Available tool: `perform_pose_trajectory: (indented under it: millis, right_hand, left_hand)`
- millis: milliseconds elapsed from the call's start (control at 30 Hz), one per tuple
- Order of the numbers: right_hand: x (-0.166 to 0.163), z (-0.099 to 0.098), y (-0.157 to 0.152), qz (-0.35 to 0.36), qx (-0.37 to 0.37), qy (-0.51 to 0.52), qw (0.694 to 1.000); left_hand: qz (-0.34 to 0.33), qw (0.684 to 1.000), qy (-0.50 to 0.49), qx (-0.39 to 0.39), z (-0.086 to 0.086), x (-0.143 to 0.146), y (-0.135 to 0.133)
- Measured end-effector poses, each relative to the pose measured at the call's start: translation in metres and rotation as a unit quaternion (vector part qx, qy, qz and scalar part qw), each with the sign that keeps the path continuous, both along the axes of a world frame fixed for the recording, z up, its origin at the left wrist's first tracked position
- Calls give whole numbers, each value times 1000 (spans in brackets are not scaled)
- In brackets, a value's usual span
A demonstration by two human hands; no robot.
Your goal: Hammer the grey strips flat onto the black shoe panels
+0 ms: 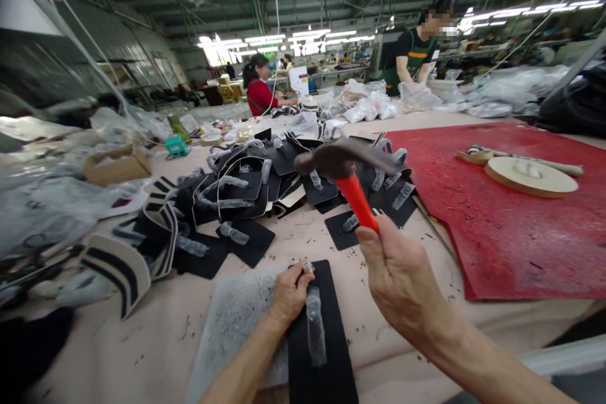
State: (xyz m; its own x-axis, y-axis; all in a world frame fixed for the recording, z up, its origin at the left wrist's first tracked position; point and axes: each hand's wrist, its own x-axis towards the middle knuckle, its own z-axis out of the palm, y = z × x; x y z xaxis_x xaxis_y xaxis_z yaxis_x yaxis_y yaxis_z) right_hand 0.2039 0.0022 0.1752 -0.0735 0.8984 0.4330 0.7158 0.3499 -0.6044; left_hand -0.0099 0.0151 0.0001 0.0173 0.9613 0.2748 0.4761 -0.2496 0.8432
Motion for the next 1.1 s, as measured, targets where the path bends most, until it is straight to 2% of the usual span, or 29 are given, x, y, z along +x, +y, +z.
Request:
perform_pose_trajectory:
  millis: [67,133,200,267,367,433,500,533,600,667,733,800,867,933,1033,1100]
  right_hand:
    - [-2,-12,-4,6,4,17,1000]
    - [2,-34,-8,70,-55,-101,991]
    - [12,-55,-7,101,-127,-224,961]
    - [27,-72,-2,76,-176,-257,947]
    - [51,-97,8,38,-239,-202,949]
    - [64,-118,13,14,-288,-191,938]
    - [67,-137,12,-23,-280,-238,930]
    - [65,-143,10,-35,-238,-268,933]
    - [49,-145,0,-5,-110,-292,950]
    - [23,-135,-11,114,-22,-278,954]
    - [-6,-122,-21,254,-15,-267,930]
    - [-30,-116,-27,327,-36,-276,903]
    - [-46,-119,-30,325,-44,-298,896]
    - [-54,-128,-33,291,-28,-327,899]
    - [-58,-131,-36,202,15,-364,909]
    - [-58,-120,-36,137,-1,-376,916]
  left_hand:
    - [1,1000,9,0,0,0,0]
    - [3,1000,20,-1,1,0,-1]
    - [-2,1000,24,2,2,-1,-1]
    - [-6,1000,17,8,3,0,-2]
    - [-7,1000,1,11,5,0,-2]
    - [-9,1000,-4,7,5,0,-2]
    - [-8,1000,-8,4,4,0,-1]
    - [-5,1000,-11,5,4,0,-1]
    - [-2,1000,-16,5,4,0,-1]
    - [0,1000,-17,3,5,0,-2]
    - [0,1000,-19,-6,6,0,-2]
    - [9,999,-31,-19,4,0,-2]
    - [41,996,-64,-41,-1,-1,1]
    - [104,982,-144,-66,-6,-2,7]
    - [195,927,-311,-81,-3,-9,15]
    - [237,889,-388,-55,10,-20,16]
